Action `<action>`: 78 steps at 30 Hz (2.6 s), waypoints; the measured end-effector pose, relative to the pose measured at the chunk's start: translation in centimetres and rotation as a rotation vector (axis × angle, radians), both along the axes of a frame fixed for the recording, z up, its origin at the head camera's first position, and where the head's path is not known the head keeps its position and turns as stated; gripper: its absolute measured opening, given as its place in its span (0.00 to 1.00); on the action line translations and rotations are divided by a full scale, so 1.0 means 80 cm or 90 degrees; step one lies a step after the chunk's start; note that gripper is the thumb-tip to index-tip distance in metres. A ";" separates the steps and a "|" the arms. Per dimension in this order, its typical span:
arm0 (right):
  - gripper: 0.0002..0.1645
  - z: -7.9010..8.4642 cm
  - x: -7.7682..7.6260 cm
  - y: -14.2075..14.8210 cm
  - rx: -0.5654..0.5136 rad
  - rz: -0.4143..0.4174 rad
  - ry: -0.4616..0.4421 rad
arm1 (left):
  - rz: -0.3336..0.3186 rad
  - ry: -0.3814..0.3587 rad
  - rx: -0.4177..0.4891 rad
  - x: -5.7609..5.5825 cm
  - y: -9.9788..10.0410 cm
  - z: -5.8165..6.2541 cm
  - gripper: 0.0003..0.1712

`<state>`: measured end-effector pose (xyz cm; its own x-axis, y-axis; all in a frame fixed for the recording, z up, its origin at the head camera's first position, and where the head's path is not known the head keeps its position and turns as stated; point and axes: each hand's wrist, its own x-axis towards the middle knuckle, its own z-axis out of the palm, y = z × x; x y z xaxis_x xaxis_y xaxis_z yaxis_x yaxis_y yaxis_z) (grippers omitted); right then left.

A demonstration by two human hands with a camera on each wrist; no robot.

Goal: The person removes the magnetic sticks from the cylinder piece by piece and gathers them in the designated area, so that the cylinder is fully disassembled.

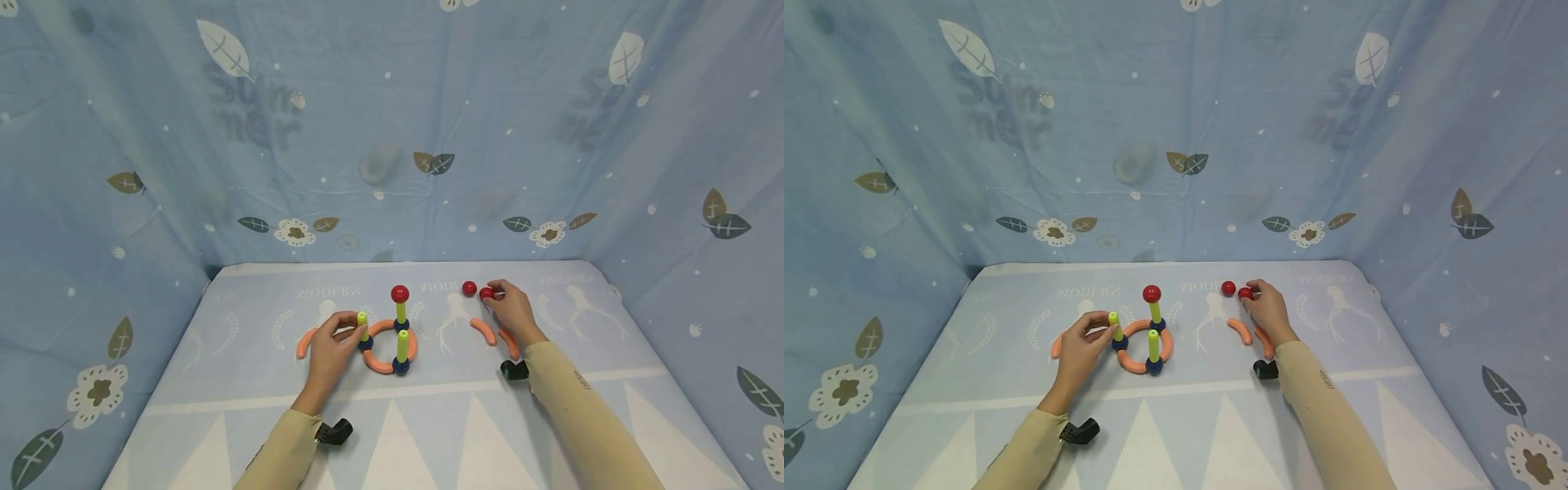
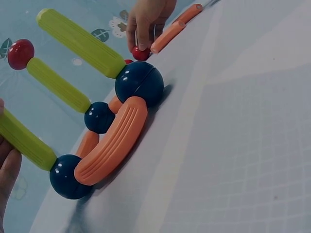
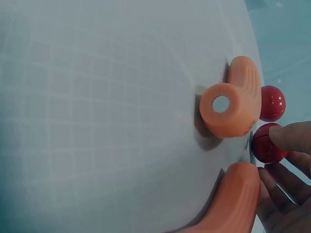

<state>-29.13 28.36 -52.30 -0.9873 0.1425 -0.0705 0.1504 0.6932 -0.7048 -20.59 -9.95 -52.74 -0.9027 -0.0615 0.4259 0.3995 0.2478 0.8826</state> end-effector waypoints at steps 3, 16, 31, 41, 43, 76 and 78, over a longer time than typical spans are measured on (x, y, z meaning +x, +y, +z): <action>0.27 0.000 0.000 0.000 0.000 -0.002 -0.003 | 0.001 -0.008 -0.005 0.000 0.000 0.000 0.13; 0.26 0.009 0.012 0.003 -0.011 0.009 0.010 | -0.002 -0.021 -0.006 0.005 0.001 0.005 0.13; 0.25 0.024 0.046 -0.018 -0.020 0.087 0.127 | -0.003 -0.029 -0.013 0.005 -0.003 -0.003 0.14; 0.23 0.036 0.073 -0.047 -0.037 0.147 0.183 | 0.022 -0.046 -0.010 0.016 -0.001 0.007 0.16; 0.24 0.036 0.078 -0.054 -0.030 0.159 0.191 | 0.023 -0.046 -0.006 0.019 -0.003 0.008 0.16; 0.24 0.025 0.136 -0.127 -0.068 0.295 0.219 | -0.078 -0.016 -0.197 0.060 0.025 -0.025 0.22; 0.24 0.023 0.137 -0.131 -0.079 0.300 0.217 | -0.080 -0.022 -0.212 0.061 0.028 -0.024 0.23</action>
